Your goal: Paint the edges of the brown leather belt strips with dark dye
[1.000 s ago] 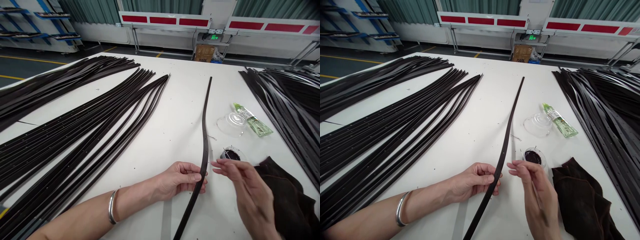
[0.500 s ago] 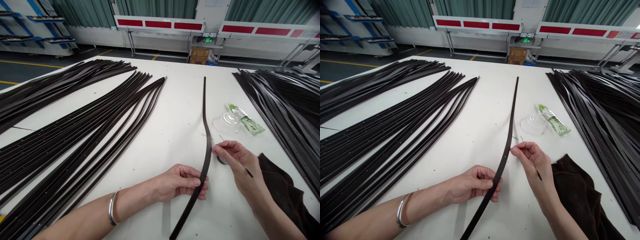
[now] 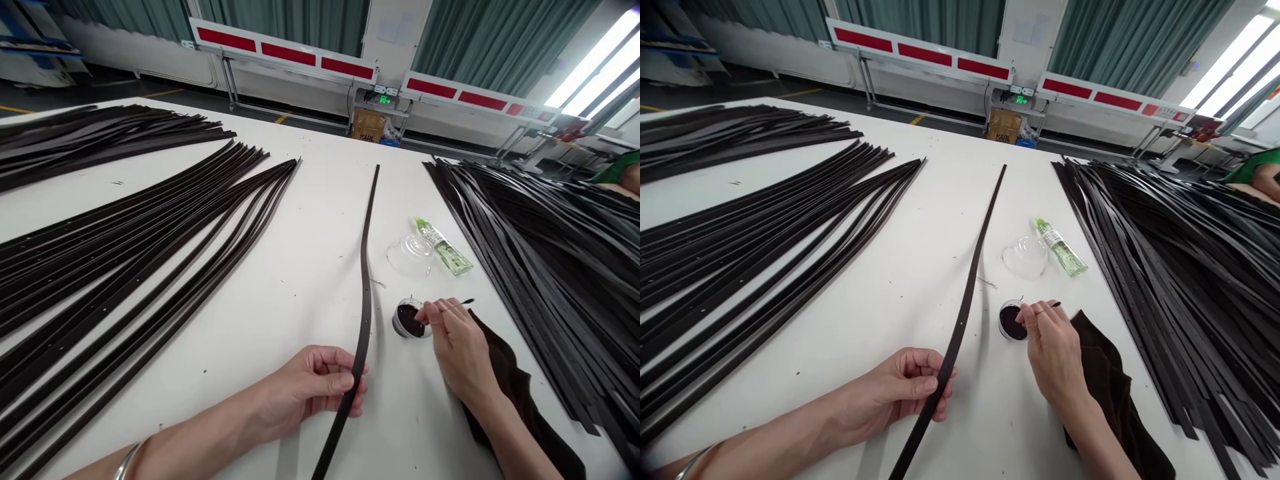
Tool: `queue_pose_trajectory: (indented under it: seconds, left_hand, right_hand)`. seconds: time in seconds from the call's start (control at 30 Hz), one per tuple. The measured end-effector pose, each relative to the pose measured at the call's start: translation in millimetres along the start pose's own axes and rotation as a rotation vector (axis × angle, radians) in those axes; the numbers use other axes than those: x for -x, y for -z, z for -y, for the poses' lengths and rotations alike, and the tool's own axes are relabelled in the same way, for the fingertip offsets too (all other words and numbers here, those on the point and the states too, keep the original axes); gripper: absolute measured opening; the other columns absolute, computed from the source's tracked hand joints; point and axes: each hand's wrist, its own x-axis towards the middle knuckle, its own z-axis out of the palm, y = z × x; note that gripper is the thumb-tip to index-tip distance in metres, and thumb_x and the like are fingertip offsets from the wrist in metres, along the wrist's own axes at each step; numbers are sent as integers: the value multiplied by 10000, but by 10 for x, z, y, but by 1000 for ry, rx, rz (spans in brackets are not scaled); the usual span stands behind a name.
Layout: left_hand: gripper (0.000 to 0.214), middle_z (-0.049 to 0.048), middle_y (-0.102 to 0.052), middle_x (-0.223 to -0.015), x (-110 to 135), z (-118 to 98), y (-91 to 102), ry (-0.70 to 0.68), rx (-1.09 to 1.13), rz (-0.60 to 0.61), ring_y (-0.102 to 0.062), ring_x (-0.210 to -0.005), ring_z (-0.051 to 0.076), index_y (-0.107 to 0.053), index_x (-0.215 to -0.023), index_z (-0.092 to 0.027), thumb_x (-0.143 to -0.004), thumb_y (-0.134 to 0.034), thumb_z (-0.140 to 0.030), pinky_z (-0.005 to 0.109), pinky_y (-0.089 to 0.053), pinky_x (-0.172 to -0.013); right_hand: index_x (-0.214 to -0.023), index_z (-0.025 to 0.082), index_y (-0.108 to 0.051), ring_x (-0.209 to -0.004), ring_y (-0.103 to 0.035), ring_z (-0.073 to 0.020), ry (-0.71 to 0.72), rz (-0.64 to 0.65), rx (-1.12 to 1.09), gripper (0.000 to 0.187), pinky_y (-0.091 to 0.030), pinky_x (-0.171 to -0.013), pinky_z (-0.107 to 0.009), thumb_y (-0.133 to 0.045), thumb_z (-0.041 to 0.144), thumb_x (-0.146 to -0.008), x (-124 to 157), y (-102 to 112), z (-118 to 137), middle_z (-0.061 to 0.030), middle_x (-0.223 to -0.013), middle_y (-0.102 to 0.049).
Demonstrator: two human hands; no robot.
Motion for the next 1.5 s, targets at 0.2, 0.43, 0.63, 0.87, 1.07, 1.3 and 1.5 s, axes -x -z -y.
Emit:
queue_pose_trajectory:
  seconds: [0.2,0.43,0.63,0.87,1.07,1.3,1.5]
  left_hand:
    - [169,72,-696,-811,-1,2,-5,4,2,-10,-664,-721,147,-693,-821,-120,-733,-814,-199,298,-537,-745]
    - [171,68,-693,-802,6,-15,-24,8,-9,-10,-660,-707,142,-691,-819,-117,-732,-813,-200,294,-536,-738]
    - [212,77,-700,-819,9,9,1,10,2,-45,-659,-715,147,-690,-857,-112,-716,-827,-193,346,-544,-790]
    - [190,68,-693,-829,-9,52,38,-25,1,-5,-663,-724,139,-690,-888,-112,-758,-793,-205,335,-545,-796]
    - [238,71,-704,-832,-21,97,64,-25,3,2,-696,-727,174,-688,-910,-118,-734,-808,-225,368,-549,-807]
    - [265,86,-719,-844,-11,78,33,-27,4,3,-698,-734,178,-687,-920,-113,-720,-819,-226,369,-550,-803]
    - [240,83,-714,-844,-17,84,44,-26,-2,23,-697,-729,169,-686,-945,-109,-751,-791,-204,369,-553,-808]
  right_hand:
    - [-750,212,-571,-806,-518,-177,63,17,50,326,-399,-820,-330,-411,329,-1009,14,-80,-50,-16,-747,-620]
    - [-740,213,-582,-778,-519,-174,55,11,36,325,-404,-781,-322,-433,341,-999,8,-93,-57,-9,-720,-613]
    - [-773,209,-613,-748,-574,-147,-76,-124,-57,363,-437,-740,-297,-386,358,-1014,45,77,102,-9,-754,-640]
    - [-789,167,-668,-711,-626,-170,-369,-143,-486,413,-475,-651,-292,-465,482,-963,169,87,312,-60,-778,-674]
    - [-767,188,-624,-761,-614,-151,-131,-122,-446,337,-451,-697,-281,-411,308,-999,327,13,636,-35,-777,-646]
    - [-929,141,-584,-850,-564,-153,354,-22,-431,239,-460,-768,-349,-415,-26,-899,360,-50,697,-51,-823,-624]
    - [-922,119,-572,-844,-555,-150,395,-13,-417,243,-465,-763,-356,-414,-62,-879,339,-86,708,-61,-822,-625]
